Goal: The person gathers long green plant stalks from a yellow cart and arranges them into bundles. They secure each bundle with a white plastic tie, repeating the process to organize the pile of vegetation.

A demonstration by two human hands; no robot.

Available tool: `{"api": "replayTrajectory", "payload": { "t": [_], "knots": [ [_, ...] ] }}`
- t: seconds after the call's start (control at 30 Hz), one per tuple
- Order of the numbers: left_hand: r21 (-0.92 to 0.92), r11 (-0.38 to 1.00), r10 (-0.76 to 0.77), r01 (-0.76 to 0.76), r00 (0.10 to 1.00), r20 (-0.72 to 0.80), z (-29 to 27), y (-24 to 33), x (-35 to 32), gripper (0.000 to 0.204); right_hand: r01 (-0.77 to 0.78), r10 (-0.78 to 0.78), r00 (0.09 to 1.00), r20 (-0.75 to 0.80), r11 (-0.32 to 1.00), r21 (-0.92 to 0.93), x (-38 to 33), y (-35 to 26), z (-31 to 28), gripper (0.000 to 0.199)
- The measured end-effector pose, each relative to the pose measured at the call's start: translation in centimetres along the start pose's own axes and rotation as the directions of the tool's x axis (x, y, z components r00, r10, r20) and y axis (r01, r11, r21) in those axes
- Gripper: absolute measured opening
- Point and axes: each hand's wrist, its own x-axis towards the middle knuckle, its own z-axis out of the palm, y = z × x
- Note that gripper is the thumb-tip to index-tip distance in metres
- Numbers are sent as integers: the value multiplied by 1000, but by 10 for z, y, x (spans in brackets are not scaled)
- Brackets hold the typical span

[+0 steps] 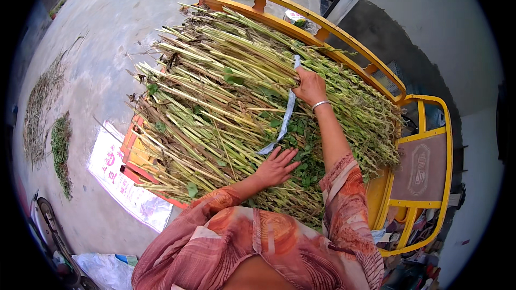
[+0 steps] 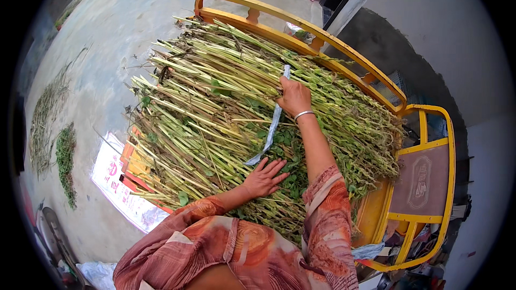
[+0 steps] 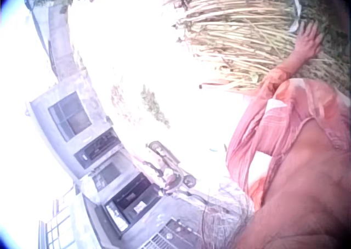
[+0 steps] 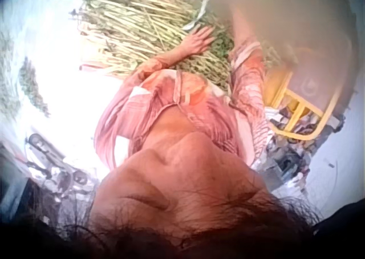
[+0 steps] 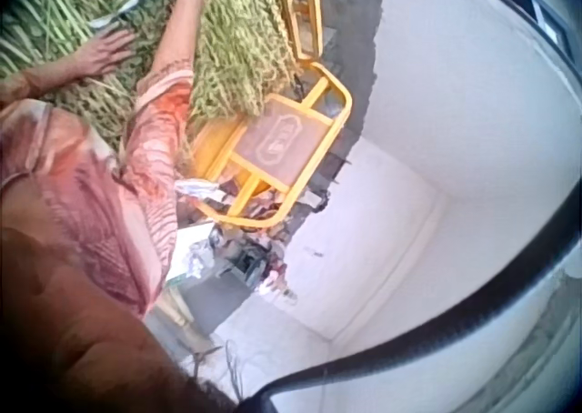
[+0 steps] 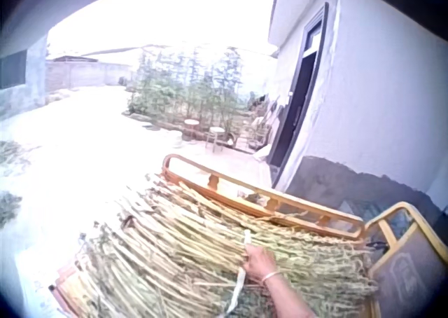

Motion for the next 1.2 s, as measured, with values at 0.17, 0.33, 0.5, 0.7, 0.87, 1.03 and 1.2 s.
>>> {"api": "replayTrajectory", "payload": {
  "t": [0.17,0.33,0.5,0.7,0.87,1.03,1.2],
  "knots": [
    [4,1000,-25,25,1000,12,0,-2,1,54,106,-103,970,-220,994,3,15,-35,-38,31],
    [-3,999,-46,46,996,78,-1,1,5,53,93,-97,989,-112,995,-35,26,-72,17,35],
    [-100,995,-25,14,994,-108,12,-7,1,42,78,-78,997,0,992,-95,26,-86,82,34],
    [25,999,-35,35,999,-9,7,-2,2,49,205,-202,972,119,979,-12,28,-77,69,70],
    [6,1000,-16,16,1000,17,4,0,5,58,200,-204,978,-39,976,-82,-9,-68,12,77],
    [7,1000,-22,22,1000,-9,-1,4,3,56,-168,241,958,-154,909,381,-118,-22,10,13],
    [-260,963,-3,-65,967,-253,-28,4,0,41,-244,305,944,-124,901,359,-233,-11,56,26]
  ]
}}
